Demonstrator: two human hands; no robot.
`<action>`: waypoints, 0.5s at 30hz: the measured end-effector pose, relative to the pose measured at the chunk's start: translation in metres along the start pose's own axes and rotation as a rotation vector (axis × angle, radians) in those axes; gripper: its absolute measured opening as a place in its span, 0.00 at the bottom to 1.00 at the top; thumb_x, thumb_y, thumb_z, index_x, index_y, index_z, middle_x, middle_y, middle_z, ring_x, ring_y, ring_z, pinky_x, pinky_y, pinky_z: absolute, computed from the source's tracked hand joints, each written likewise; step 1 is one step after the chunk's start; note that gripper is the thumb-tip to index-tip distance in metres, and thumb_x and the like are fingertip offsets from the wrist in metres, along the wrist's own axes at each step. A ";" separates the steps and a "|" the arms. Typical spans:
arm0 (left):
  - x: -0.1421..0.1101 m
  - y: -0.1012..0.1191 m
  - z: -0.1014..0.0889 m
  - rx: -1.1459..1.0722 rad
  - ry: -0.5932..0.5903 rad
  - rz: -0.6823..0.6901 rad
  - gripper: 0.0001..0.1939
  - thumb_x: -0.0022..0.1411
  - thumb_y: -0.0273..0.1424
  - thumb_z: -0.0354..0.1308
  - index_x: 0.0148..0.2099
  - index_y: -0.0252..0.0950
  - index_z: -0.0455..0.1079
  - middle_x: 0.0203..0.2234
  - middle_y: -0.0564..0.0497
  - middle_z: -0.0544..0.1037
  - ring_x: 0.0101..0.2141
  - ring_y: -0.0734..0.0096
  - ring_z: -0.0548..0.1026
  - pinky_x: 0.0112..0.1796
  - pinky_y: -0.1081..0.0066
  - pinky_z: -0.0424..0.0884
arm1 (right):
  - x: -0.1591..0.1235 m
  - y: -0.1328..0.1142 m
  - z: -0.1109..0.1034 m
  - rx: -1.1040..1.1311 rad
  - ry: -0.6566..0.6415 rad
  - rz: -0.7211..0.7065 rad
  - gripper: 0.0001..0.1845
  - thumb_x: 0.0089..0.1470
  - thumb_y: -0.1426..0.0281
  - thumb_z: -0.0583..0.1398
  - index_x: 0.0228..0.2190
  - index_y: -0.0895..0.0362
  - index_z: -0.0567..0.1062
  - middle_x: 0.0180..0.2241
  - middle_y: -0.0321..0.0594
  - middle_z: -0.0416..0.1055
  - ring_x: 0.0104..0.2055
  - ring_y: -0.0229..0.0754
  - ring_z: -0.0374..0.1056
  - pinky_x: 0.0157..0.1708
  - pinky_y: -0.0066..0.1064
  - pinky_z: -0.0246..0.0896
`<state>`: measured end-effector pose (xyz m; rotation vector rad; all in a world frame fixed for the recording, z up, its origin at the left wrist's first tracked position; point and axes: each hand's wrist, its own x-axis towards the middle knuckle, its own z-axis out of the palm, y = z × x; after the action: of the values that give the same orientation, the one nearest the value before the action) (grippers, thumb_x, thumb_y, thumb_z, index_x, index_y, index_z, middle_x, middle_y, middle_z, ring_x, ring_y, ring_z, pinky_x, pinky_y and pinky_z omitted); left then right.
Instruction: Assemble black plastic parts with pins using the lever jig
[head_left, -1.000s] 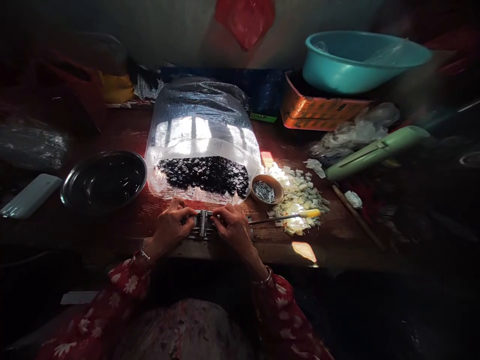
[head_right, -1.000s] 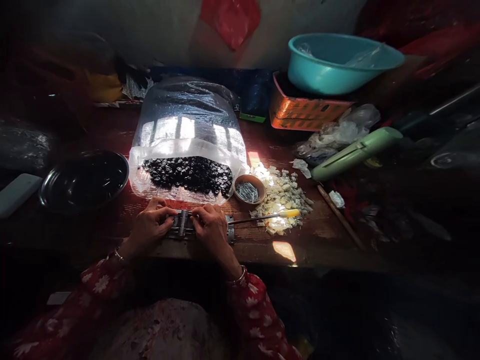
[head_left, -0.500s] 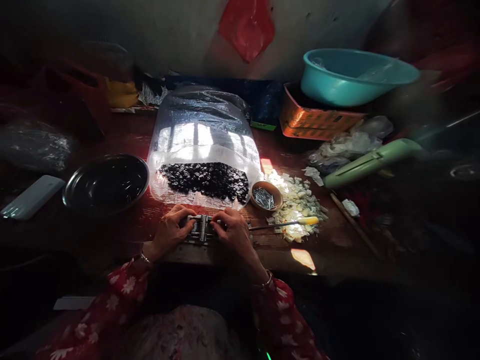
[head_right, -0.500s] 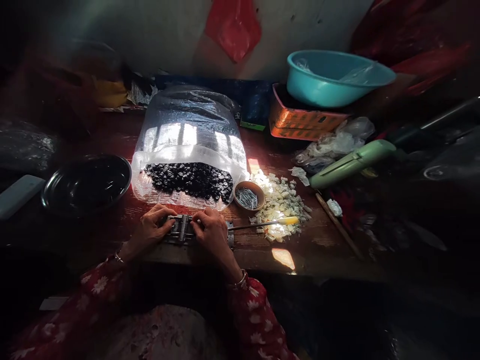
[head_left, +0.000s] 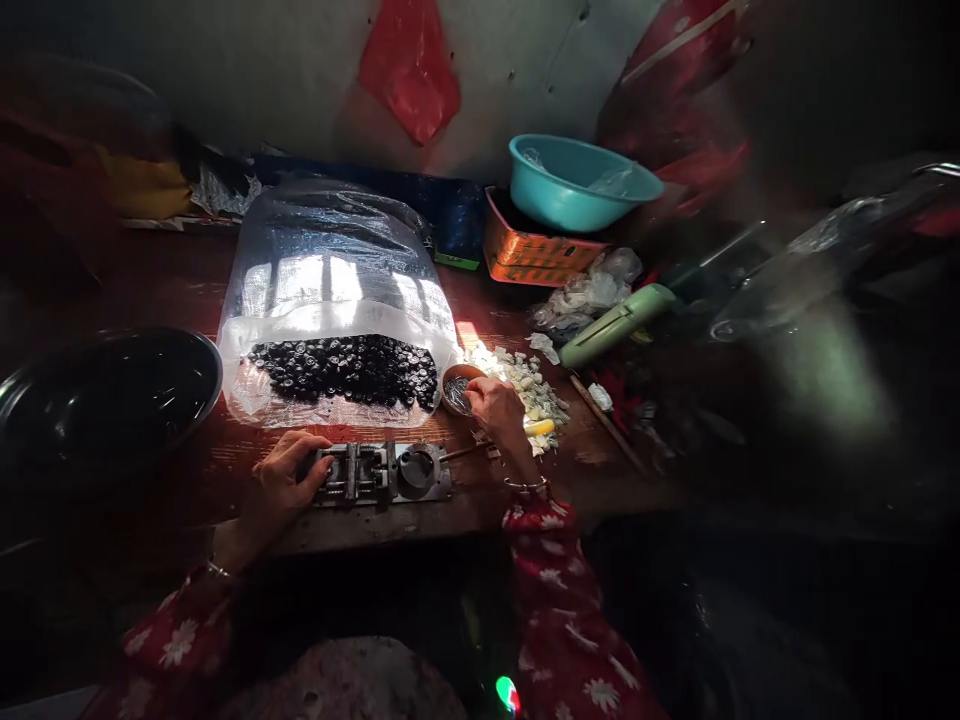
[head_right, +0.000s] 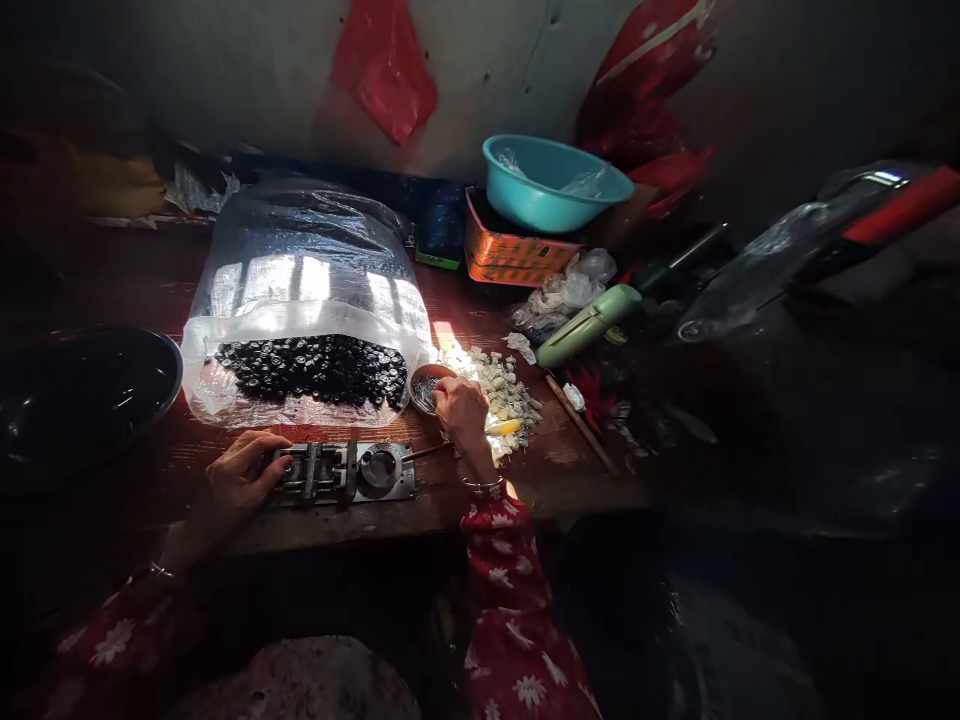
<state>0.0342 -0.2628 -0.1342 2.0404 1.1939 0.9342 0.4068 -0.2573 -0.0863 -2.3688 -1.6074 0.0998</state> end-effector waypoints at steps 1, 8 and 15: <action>0.000 0.001 0.000 0.003 0.007 0.006 0.11 0.71 0.41 0.59 0.49 0.43 0.77 0.47 0.51 0.79 0.48 0.63 0.78 0.50 0.66 0.73 | 0.008 0.001 0.001 -0.017 -0.027 -0.001 0.11 0.62 0.68 0.60 0.40 0.55 0.84 0.45 0.48 0.82 0.51 0.55 0.72 0.49 0.40 0.62; 0.002 0.010 -0.003 0.033 0.049 0.031 0.10 0.71 0.41 0.59 0.48 0.43 0.77 0.46 0.51 0.79 0.47 0.65 0.79 0.48 0.67 0.74 | 0.027 -0.005 0.012 -0.060 -0.059 -0.046 0.10 0.59 0.73 0.60 0.34 0.55 0.83 0.41 0.47 0.83 0.49 0.52 0.74 0.49 0.39 0.58; 0.002 0.011 -0.002 0.030 0.053 0.028 0.11 0.71 0.40 0.59 0.47 0.42 0.78 0.46 0.50 0.80 0.47 0.64 0.80 0.49 0.67 0.75 | 0.022 0.008 0.012 0.007 0.013 -0.064 0.16 0.69 0.68 0.54 0.43 0.57 0.82 0.45 0.49 0.82 0.46 0.48 0.76 0.45 0.34 0.64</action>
<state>0.0385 -0.2655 -0.1243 2.0725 1.2162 0.9953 0.4200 -0.2375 -0.0976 -2.3057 -1.6729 0.0768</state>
